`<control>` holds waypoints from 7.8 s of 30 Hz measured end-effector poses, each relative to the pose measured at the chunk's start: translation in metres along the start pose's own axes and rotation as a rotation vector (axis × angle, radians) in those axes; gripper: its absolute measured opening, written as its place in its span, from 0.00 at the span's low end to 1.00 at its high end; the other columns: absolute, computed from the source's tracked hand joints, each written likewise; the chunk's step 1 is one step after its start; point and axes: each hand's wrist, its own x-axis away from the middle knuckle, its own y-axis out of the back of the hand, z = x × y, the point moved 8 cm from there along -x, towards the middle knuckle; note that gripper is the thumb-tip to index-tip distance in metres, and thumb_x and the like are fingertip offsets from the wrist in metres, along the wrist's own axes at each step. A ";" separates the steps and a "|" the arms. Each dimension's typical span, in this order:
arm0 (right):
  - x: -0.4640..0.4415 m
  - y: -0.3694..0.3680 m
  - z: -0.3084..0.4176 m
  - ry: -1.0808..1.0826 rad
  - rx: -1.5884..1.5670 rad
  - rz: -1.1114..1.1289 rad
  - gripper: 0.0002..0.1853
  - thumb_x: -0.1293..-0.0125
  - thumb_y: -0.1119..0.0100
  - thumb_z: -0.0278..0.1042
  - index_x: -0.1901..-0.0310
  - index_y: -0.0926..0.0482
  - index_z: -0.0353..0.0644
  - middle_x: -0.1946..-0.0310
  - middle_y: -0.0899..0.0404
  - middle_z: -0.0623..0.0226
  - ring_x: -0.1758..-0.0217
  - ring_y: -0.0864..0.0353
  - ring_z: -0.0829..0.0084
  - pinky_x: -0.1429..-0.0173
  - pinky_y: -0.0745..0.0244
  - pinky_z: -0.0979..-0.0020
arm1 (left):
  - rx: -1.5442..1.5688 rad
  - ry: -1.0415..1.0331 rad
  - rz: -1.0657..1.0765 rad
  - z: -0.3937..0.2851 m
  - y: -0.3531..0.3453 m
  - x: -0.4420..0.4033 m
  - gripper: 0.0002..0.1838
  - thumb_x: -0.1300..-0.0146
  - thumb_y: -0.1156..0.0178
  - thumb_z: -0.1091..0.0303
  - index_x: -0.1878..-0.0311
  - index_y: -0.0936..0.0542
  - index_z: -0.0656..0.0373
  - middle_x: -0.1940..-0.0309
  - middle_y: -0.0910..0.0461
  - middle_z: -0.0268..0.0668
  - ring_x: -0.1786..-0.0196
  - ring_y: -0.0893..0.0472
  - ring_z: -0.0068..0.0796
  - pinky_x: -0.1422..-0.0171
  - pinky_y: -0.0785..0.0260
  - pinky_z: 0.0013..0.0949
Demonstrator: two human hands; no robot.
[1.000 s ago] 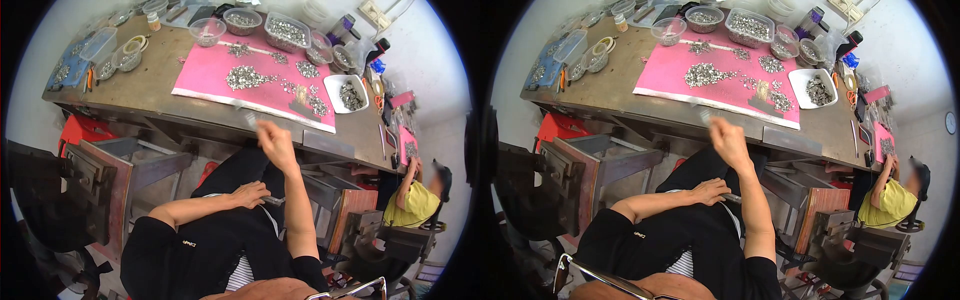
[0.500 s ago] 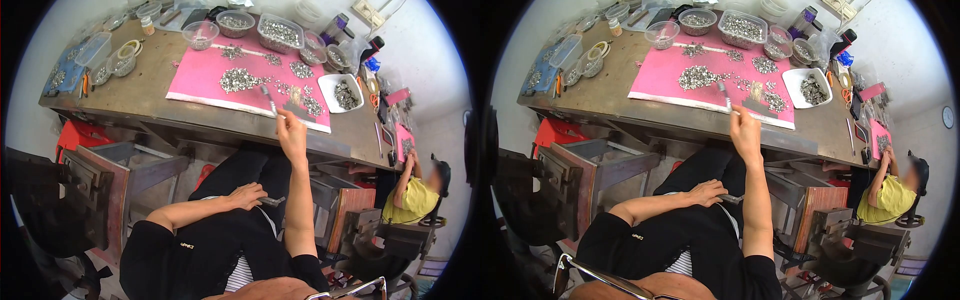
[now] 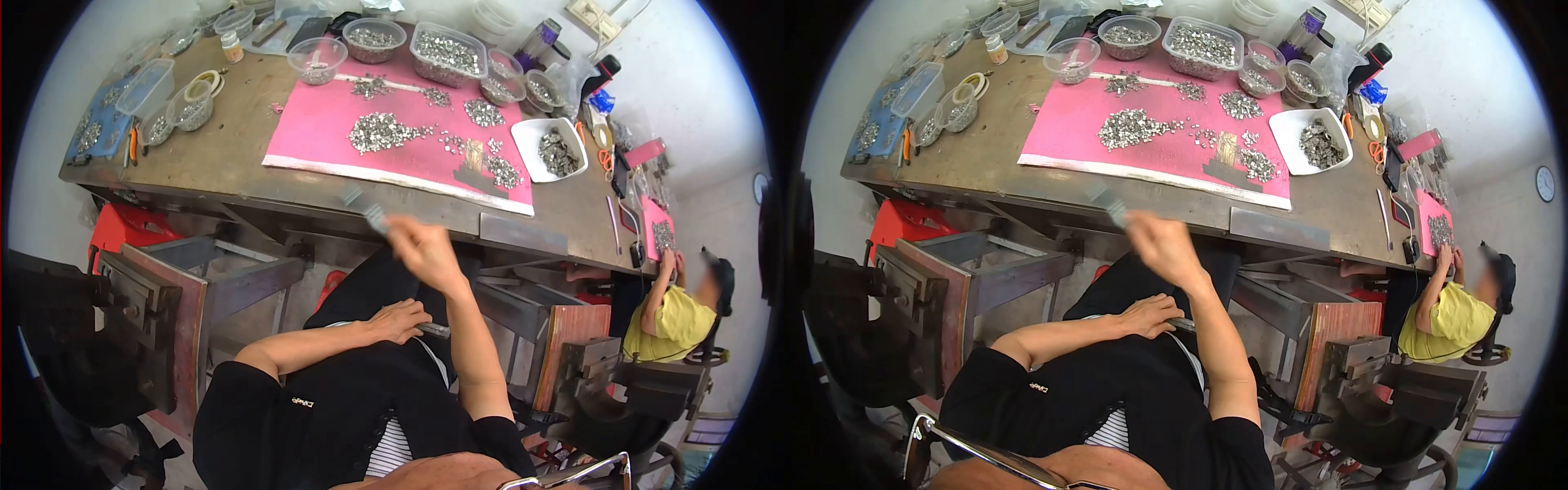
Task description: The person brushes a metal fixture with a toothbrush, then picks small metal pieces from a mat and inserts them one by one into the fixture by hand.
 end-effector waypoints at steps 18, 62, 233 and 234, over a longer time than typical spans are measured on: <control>0.038 0.071 -0.046 -0.083 0.447 -0.502 0.11 0.29 0.43 0.24 0.48 0.20 0.34 0.82 0.24 0.55 0.81 0.21 0.66 0.74 0.28 0.64 | 0.024 0.070 -0.013 0.000 0.006 -0.003 0.23 0.46 0.27 0.66 0.46 0.20 0.54 0.58 0.26 0.37 0.53 0.24 0.42 0.47 0.26 0.42; 0.001 0.097 -0.076 0.102 0.591 -0.378 0.34 0.48 0.22 0.33 0.38 0.23 0.39 0.43 0.24 0.57 0.38 0.26 0.53 0.35 0.33 0.55 | -0.437 -0.059 -0.334 0.013 0.225 -0.153 0.19 0.47 0.29 0.67 0.50 0.17 0.56 0.55 0.22 0.36 0.50 0.24 0.40 0.40 0.33 0.46; 0.001 0.105 -0.071 0.173 0.312 -0.587 0.10 0.40 0.37 0.16 0.57 0.18 0.37 0.58 0.17 0.60 0.51 0.19 0.57 0.45 0.27 0.61 | -0.037 0.173 -0.658 0.014 0.270 -0.140 0.19 0.33 0.48 0.88 0.49 0.15 0.56 0.34 0.32 0.47 0.32 0.24 0.45 0.38 0.22 0.37; 0.001 0.106 -0.071 0.176 0.314 -0.589 0.10 0.40 0.36 0.16 0.57 0.18 0.37 0.58 0.17 0.60 0.51 0.19 0.57 0.45 0.27 0.61 | -0.059 0.182 -0.644 0.020 0.268 -0.139 0.19 0.33 0.48 0.88 0.49 0.15 0.56 0.34 0.32 0.47 0.33 0.23 0.44 0.38 0.22 0.37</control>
